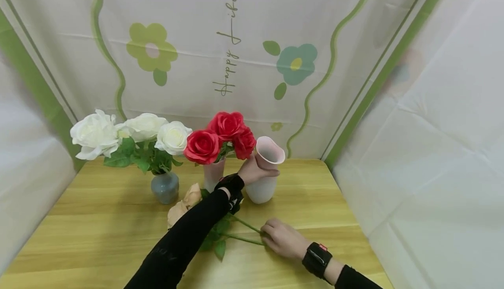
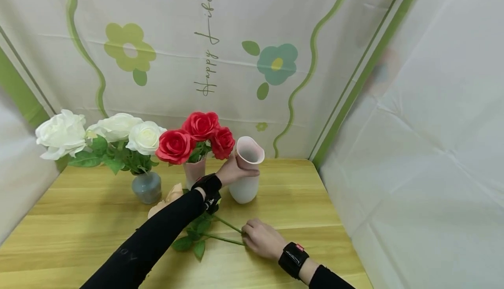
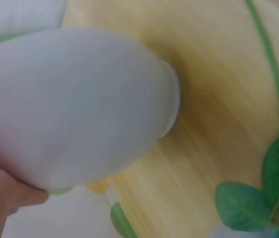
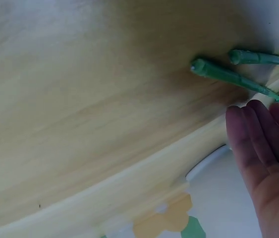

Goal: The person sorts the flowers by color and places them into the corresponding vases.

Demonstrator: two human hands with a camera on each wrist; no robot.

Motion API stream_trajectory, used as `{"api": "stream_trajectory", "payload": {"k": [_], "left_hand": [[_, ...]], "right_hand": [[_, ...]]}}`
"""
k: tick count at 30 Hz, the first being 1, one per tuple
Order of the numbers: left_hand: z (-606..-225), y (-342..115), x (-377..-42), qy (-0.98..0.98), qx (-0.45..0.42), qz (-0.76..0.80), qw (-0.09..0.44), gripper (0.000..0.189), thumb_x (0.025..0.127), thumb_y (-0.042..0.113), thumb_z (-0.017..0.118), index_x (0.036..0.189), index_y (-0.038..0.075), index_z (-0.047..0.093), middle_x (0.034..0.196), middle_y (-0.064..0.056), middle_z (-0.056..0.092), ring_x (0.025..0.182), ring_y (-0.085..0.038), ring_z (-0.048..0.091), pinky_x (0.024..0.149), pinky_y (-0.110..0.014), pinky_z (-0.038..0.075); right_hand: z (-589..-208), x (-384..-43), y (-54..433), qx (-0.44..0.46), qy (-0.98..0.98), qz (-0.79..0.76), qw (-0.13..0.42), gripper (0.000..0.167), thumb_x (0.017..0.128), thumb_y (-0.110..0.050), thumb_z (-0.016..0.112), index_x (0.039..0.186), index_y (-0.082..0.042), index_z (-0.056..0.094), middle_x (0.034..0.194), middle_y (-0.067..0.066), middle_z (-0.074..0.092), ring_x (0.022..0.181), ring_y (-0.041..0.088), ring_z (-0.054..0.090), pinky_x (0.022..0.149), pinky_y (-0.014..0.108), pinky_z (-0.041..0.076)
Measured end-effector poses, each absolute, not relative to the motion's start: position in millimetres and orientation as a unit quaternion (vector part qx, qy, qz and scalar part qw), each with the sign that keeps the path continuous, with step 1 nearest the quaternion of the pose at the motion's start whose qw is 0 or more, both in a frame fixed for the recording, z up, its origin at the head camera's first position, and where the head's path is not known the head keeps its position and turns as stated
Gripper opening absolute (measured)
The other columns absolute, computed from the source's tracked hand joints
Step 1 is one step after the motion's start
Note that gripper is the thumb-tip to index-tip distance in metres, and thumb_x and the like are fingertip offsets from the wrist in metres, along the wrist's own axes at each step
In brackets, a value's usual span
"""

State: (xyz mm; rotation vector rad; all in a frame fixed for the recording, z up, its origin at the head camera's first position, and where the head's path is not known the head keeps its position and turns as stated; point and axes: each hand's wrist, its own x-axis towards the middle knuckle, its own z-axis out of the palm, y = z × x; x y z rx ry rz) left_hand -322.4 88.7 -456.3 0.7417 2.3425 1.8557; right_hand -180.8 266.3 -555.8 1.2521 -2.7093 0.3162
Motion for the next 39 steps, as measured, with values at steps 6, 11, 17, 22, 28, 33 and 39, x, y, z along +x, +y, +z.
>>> {"api": "stream_trajectory", "payload": {"k": [6,11,17,22,28,33,39], "left_hand": [[-450,94,-328,0.752,0.236,0.615,0.006,0.112,0.070,0.016,0.091,0.154,0.015,0.017,0.137,-0.009,0.047,0.125,-0.023,0.047,0.106,-0.038,0.037],[-450,94,-327,0.755,0.228,0.614,-0.002,0.112,0.070,0.014,0.090,0.155,0.013,0.017,0.138,-0.012,0.047,0.126,-0.027,0.047,0.107,-0.041,0.036],[-454,100,-326,0.759,0.240,0.606,-0.013,0.110,0.071,0.022,0.089,0.155,0.012,0.018,0.137,-0.014,0.049,0.124,-0.029,0.049,0.104,-0.041,0.039],[-454,103,-326,0.764,0.228,0.604,0.006,0.111,0.072,0.019,0.088,0.156,0.015,0.015,0.139,-0.013,0.048,0.126,-0.028,0.048,0.105,-0.042,0.038],[-455,100,-324,0.765,0.218,0.606,0.007,0.115,0.071,0.015,0.089,0.157,0.017,0.012,0.141,-0.012,0.045,0.128,-0.026,0.046,0.107,-0.039,0.036],[-456,97,-322,0.758,0.219,0.615,0.009,0.114,0.072,0.015,0.089,0.157,0.017,0.013,0.141,-0.011,0.046,0.127,-0.025,0.047,0.107,-0.039,0.036],[-457,94,-322,0.752,0.225,0.620,0.001,0.111,0.072,0.013,0.088,0.156,0.015,0.016,0.139,-0.012,0.047,0.126,-0.027,0.048,0.106,-0.041,0.037]], "right_hand": [[-557,-193,260,0.409,-0.903,0.121,0.059,0.014,0.093,-0.016,0.070,0.105,-0.010,0.068,0.095,-0.005,0.056,0.085,0.005,0.053,0.072,0.018,0.048],[-553,-199,255,0.416,-0.900,0.116,0.061,0.012,0.091,-0.018,0.072,0.100,-0.011,0.069,0.091,-0.005,0.054,0.080,0.004,0.052,0.069,0.018,0.048],[-551,-207,250,0.403,-0.909,0.094,0.051,0.012,0.092,-0.027,0.072,0.091,-0.016,0.066,0.085,-0.009,0.050,0.074,0.004,0.049,0.063,0.019,0.045],[-549,-215,242,0.397,-0.913,0.080,0.038,0.016,0.092,-0.030,0.071,0.086,-0.017,0.063,0.081,-0.010,0.048,0.067,0.002,0.047,0.058,0.020,0.044],[-545,-223,229,0.378,-0.922,0.084,-0.007,0.015,0.090,-0.027,0.074,0.087,-0.018,0.062,0.078,-0.012,0.050,0.065,0.001,0.048,0.059,0.020,0.045],[-545,-225,222,0.374,-0.924,0.077,-0.035,0.015,0.089,-0.017,0.072,0.082,-0.019,0.059,0.075,-0.014,0.049,0.065,0.002,0.049,0.057,0.020,0.043],[-543,-226,220,0.394,-0.917,0.051,-0.039,0.025,0.085,-0.010,0.068,0.072,-0.021,0.050,0.067,-0.012,0.042,0.058,0.004,0.041,0.051,0.021,0.035]]}}
